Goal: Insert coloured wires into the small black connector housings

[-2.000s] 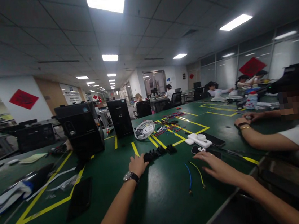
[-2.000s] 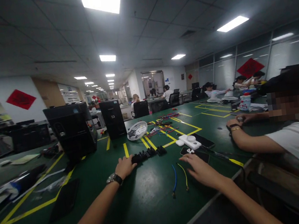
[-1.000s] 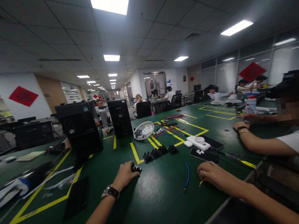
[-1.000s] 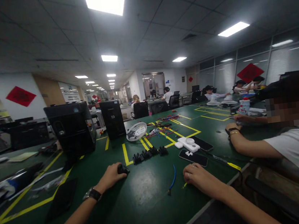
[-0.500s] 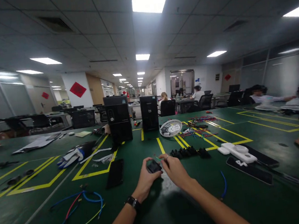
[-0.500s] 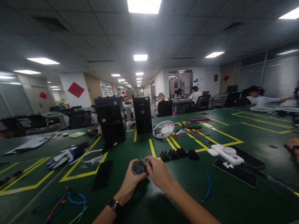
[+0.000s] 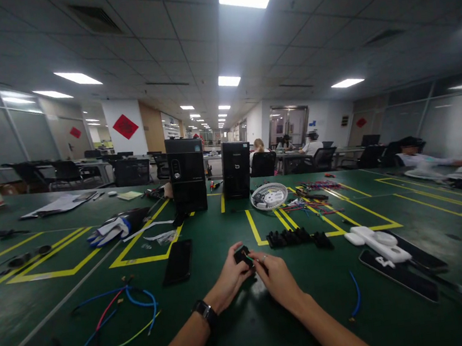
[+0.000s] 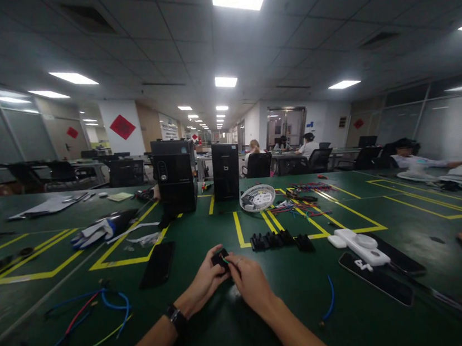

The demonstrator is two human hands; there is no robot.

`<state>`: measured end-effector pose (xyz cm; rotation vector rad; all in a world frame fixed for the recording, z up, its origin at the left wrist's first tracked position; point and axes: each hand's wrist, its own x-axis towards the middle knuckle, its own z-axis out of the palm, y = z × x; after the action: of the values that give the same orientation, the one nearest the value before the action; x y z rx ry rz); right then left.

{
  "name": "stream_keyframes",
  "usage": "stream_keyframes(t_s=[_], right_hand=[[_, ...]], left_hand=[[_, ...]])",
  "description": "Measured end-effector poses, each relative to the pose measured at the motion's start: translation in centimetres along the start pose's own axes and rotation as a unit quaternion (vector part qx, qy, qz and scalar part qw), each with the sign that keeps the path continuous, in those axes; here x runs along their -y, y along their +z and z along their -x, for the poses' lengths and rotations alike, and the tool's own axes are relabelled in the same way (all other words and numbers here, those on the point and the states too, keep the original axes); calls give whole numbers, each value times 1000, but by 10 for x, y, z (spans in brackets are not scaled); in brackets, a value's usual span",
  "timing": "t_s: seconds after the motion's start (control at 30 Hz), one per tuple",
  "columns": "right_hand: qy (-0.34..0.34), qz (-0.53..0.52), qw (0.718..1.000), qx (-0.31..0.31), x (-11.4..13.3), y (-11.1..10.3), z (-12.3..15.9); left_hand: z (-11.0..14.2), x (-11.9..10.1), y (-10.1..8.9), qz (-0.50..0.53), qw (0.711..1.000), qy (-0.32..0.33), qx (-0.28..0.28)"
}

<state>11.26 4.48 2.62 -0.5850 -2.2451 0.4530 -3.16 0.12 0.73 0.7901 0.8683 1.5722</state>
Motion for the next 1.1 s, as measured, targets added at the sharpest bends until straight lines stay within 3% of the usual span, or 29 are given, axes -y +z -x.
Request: stream_keyframes(t_s=[0.5, 0.73, 0.93, 1.1], right_hand=[[14, 18, 999, 30, 10, -2, 2], [-1, 62, 996, 64, 17, -2, 4], [-36, 90, 994, 58, 27, 1, 6], [-20, 41, 998, 47, 27, 1, 7]], left_hand=[[3, -5, 5, 7, 999, -5, -38], [7, -4, 7, -131, 989, 43, -62], [6, -9, 7, -270, 939, 173, -126], [8, -15, 7, -261, 944, 156, -127]])
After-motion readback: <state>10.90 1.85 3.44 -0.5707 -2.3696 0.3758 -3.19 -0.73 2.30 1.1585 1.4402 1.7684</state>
